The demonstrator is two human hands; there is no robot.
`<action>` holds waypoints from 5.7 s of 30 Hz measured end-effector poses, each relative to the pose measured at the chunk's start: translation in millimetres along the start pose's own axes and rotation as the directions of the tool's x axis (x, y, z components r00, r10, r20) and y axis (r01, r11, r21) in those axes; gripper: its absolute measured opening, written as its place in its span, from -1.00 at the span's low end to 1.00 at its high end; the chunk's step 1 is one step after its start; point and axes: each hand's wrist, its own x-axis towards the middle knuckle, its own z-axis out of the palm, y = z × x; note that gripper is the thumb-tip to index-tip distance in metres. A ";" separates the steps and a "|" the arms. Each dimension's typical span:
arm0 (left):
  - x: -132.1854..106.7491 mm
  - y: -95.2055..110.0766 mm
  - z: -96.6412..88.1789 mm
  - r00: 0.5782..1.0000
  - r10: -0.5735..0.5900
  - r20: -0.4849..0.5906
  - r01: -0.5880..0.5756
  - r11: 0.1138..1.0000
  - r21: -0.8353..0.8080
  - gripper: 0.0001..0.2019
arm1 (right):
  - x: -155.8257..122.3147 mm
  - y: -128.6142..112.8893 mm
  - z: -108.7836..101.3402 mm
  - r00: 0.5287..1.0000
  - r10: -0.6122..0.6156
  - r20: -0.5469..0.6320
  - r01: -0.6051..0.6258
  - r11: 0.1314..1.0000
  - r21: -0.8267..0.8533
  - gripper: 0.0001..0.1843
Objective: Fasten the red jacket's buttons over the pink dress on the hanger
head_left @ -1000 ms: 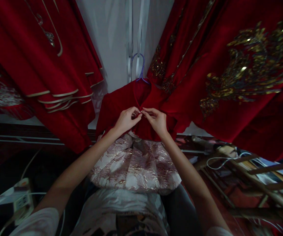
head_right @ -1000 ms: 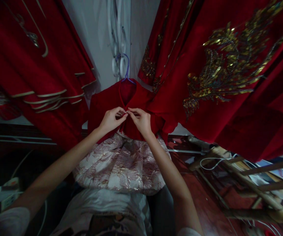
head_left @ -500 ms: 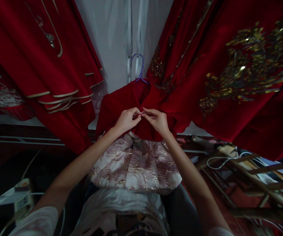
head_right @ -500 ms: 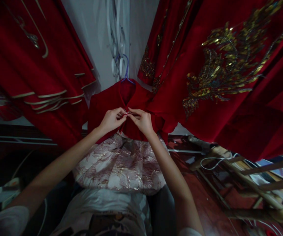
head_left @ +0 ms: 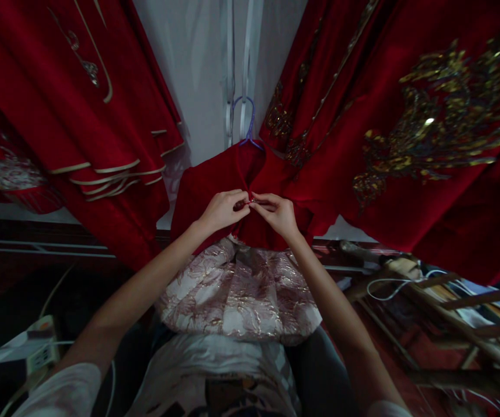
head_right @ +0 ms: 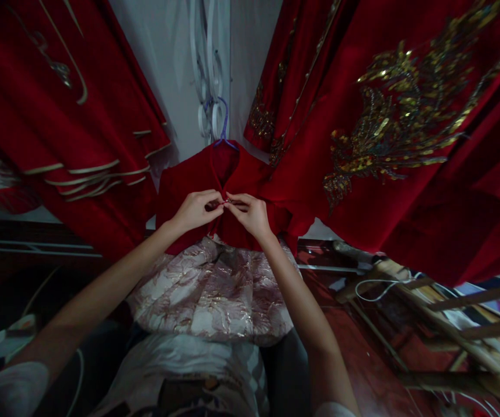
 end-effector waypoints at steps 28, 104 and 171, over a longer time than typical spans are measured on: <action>-15.1 -1.9 54.7 0.845 -0.407 -0.346 0.290 0.893 -0.344 -0.72 | 12.8 17.9 6.4 0.999 0.039 0.029 -0.034 0.988 -0.148 -0.82; -46.4 9.4 82.8 0.750 -0.653 0.108 0.409 0.330 -0.851 -0.43 | -26.9 -35.3 -22.4 0.808 0.129 0.575 -0.285 0.940 0.189 -0.57; -73.5 -63.0 39.9 0.731 -0.641 -0.233 0.482 0.728 -0.488 -0.81 | -11.7 41.2 90.3 0.995 0.098 -0.027 -0.101 0.988 -0.115 -0.85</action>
